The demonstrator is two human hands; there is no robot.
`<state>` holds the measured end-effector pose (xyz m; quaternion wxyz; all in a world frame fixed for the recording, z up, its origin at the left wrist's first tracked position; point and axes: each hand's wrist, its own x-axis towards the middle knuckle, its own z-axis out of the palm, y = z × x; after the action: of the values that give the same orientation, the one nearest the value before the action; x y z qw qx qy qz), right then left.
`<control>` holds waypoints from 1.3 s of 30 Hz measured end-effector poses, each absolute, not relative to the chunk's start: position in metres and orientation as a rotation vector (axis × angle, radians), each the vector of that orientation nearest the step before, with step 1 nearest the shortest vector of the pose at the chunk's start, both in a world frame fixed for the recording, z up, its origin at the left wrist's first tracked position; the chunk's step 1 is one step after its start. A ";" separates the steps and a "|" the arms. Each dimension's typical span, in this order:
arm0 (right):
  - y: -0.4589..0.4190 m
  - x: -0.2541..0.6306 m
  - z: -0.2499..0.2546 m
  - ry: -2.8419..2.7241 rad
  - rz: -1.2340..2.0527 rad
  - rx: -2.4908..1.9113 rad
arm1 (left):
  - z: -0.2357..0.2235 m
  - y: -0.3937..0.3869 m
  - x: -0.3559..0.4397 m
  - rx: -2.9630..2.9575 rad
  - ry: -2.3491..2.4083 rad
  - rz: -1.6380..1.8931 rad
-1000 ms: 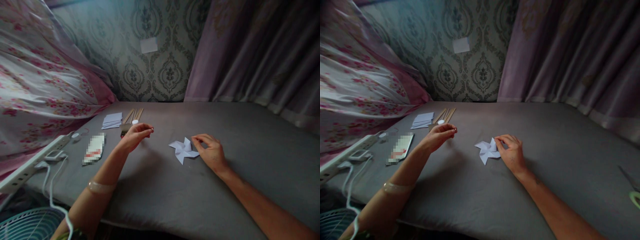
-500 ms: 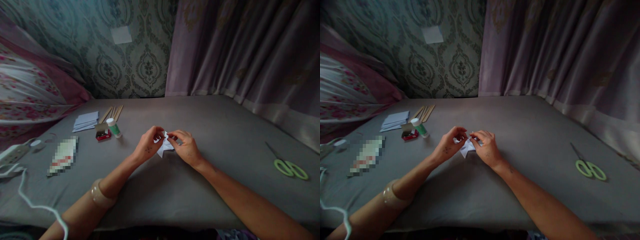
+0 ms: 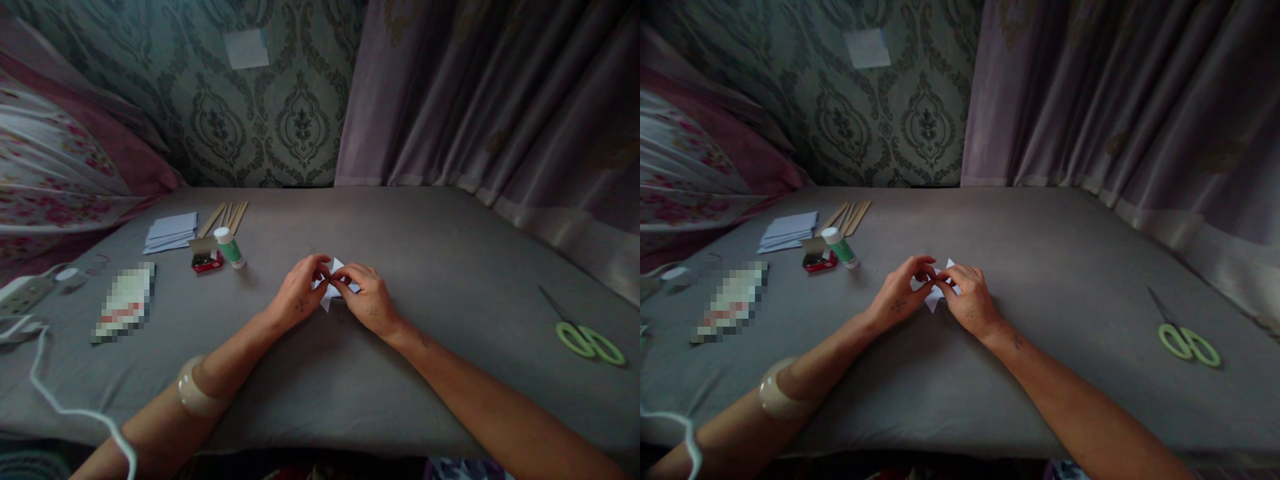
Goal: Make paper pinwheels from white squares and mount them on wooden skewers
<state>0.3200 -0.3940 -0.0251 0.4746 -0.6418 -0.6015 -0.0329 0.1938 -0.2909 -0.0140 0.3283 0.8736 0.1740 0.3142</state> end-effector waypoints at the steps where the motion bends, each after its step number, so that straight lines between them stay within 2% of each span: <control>1: -0.394 0.320 -0.026 -1.467 -0.065 -1.562 | -0.014 -0.291 0.194 2.274 0.450 0.809; 5: -0.393 0.321 -0.026 -1.436 -0.019 -1.563 | -0.013 -0.289 0.193 2.224 0.464 0.772; 9: -0.393 0.329 -0.026 -1.337 -0.005 -1.593 | -0.006 -0.279 0.186 2.256 0.865 0.804; 12: -0.393 0.340 -0.028 -1.257 0.020 -1.622 | -0.001 -0.273 0.179 2.384 1.089 0.648; 17: -0.394 0.349 -0.035 -1.227 0.107 -1.781 | -0.002 -0.279 0.180 2.514 1.058 0.350; 24: -0.396 0.336 -0.038 -1.299 0.131 -1.875 | -0.004 -0.288 0.189 2.407 1.171 0.270; 30: -0.397 0.330 -0.036 -1.300 0.134 -1.867 | -0.008 -0.287 0.191 2.239 1.134 0.374; 39: -0.400 0.322 -0.026 -1.311 0.030 -1.763 | -0.019 -0.290 0.194 1.640 0.977 0.683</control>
<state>0.3222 -0.4002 -0.0256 0.4550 -0.7145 -0.5314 0.0123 0.1941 -0.2904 -0.0186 0.5287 0.6866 0.4090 0.2860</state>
